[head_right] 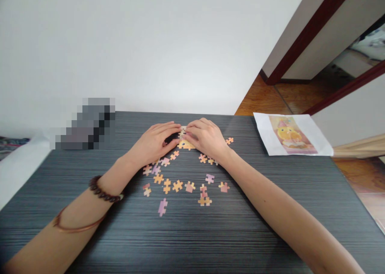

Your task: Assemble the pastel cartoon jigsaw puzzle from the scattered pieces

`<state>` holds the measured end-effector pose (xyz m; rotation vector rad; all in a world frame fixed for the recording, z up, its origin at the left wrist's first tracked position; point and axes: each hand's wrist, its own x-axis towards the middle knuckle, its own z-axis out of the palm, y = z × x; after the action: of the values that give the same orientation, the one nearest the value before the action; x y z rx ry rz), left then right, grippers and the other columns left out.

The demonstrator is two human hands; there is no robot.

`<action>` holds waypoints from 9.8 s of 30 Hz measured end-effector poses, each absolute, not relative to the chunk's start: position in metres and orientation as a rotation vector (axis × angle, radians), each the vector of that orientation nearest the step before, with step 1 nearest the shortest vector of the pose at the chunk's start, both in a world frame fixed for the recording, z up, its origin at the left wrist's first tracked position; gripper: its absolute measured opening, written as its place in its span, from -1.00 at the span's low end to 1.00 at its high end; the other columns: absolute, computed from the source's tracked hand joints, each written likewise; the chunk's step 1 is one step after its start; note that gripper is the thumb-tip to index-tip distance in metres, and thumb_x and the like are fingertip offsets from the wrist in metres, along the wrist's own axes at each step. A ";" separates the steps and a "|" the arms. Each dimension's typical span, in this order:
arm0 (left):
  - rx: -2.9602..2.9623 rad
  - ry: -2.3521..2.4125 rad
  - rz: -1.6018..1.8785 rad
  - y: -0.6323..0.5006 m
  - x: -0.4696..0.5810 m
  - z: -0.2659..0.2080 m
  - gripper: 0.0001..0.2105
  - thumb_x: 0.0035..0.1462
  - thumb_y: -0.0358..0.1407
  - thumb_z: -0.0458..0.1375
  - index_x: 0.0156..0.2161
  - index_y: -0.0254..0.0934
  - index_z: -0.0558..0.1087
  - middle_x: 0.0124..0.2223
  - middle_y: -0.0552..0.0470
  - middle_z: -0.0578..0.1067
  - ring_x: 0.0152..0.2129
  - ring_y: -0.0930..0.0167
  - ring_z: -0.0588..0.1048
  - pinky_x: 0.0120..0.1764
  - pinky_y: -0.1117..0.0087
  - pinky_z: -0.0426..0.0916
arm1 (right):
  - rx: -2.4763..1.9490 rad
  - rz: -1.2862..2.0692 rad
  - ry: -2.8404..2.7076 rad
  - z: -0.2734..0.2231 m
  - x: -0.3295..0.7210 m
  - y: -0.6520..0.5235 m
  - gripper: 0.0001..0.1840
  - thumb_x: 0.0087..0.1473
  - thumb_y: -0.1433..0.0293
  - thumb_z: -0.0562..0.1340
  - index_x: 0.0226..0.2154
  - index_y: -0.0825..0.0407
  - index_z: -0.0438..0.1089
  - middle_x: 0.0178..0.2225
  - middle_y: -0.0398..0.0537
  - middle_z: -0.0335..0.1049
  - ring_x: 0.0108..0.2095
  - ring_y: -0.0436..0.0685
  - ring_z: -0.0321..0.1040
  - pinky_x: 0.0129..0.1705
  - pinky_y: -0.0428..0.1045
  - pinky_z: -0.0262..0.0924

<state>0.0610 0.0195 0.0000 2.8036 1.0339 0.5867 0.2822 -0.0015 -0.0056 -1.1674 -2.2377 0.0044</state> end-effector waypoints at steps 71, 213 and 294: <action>2.562 1.033 0.743 0.019 0.058 0.000 -0.72 0.25 -0.20 0.22 -0.03 -0.30 0.35 0.07 -0.17 0.41 0.05 0.19 0.44 0.10 0.05 0.40 | -1.322 0.415 -1.736 0.004 0.282 -0.001 -0.74 0.28 0.23 0.07 -0.31 0.02 0.37 -0.42 -0.09 0.44 -0.42 0.07 0.31 -0.31 -0.03 0.18; 2.566 0.895 0.777 0.041 0.067 0.011 -0.73 0.41 -0.32 -0.07 -0.04 -0.33 0.47 -0.02 -0.10 0.60 -0.08 0.36 0.56 0.04 0.27 0.45 | -1.097 0.983 -1.477 0.008 0.289 -0.003 -0.54 0.35 0.10 -0.04 -0.42 0.00 0.32 -0.54 -0.18 0.24 -0.50 0.00 0.17 -0.40 -0.04 0.11; 3.044 0.402 0.356 -0.013 0.105 0.021 -0.59 0.40 -0.05 -0.02 0.12 -0.20 0.50 -0.21 -0.10 0.51 -0.22 0.26 0.44 -0.01 0.20 0.34 | -0.956 1.222 -0.914 0.015 0.271 -0.007 -0.66 -0.02 0.15 0.34 -0.45 -0.04 0.20 -0.70 -0.42 -0.05 -0.70 -0.15 -0.18 -0.67 -0.15 -0.22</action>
<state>0.1050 -0.0126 0.0212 3.0443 0.4020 0.3559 0.2709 -0.0073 0.0152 -0.9560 -0.9137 1.2216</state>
